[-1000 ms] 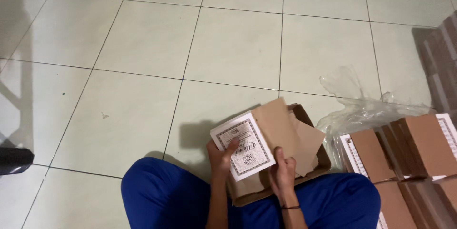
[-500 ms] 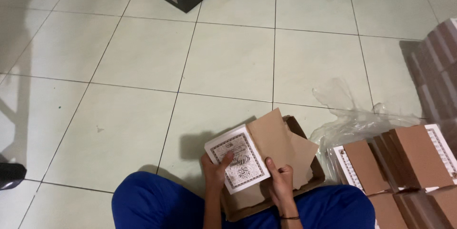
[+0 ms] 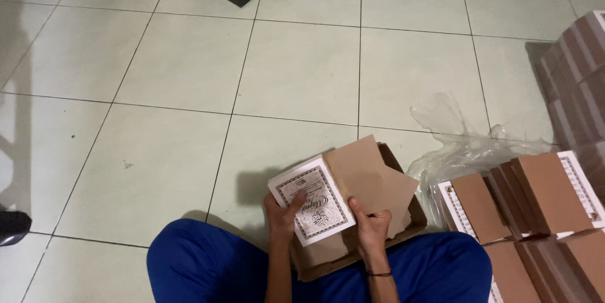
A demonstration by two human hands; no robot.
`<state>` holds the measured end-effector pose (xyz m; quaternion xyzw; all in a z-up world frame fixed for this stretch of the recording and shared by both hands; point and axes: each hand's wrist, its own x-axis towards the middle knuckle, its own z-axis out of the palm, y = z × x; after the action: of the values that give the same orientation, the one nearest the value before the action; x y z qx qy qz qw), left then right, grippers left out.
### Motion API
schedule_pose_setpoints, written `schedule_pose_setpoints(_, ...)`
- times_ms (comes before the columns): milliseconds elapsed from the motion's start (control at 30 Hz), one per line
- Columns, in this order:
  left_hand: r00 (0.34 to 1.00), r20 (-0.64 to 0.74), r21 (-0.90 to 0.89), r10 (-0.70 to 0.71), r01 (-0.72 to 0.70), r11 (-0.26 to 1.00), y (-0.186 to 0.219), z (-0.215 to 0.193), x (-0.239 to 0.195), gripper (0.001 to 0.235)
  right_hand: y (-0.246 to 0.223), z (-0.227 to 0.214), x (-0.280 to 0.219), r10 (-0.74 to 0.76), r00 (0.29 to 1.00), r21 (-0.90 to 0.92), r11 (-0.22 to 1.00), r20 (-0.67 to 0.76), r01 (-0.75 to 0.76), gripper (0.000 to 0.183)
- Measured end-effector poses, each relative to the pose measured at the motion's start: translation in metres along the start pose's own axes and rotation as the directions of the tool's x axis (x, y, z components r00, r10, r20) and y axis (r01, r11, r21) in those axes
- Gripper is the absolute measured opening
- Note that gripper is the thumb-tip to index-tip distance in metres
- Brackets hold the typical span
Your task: The person picks up a stack of paper booklets and a brown cardboard folder, places the booklets inside the folder, and then sets the folder onto a stack of similar items on the floor.
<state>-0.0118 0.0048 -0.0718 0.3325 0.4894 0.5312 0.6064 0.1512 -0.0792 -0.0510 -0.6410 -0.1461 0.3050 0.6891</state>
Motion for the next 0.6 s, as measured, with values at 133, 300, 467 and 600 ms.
schedule_pose_setpoints(133, 0.997, 0.073, -0.048, 0.033, -0.029, 0.998, 0.001, 0.000, -0.002, 0.026, 0.004, 0.000, -0.001, 0.015, 0.998, 0.020, 1.000, -0.059, -0.014, 0.028)
schedule_pose_setpoints(300, 0.987, 0.160, 0.007, -0.003, 0.002, 1.000, 0.015, 0.001, -0.009, 0.040, 0.036, -0.020, 0.032, 0.237, 0.967, 0.437, 0.882, -0.087, -0.177, 0.032)
schedule_pose_setpoints(467, 0.990, 0.141, -0.023, 0.024, -0.020, 1.000, 0.001, -0.002, 0.000, 0.034, -0.003, -0.029, 0.025, 0.250, 0.964, 0.219, 0.939, 0.091, -0.264, 0.013)
schedule_pose_setpoints(600, 0.990, 0.141, 0.088, 0.032, -0.045, 0.995, 0.010, -0.008, -0.001, 0.023, 0.016, -0.051, 0.043, 0.129, 0.987, -0.108, 0.987, 0.094, -0.118, 0.025)
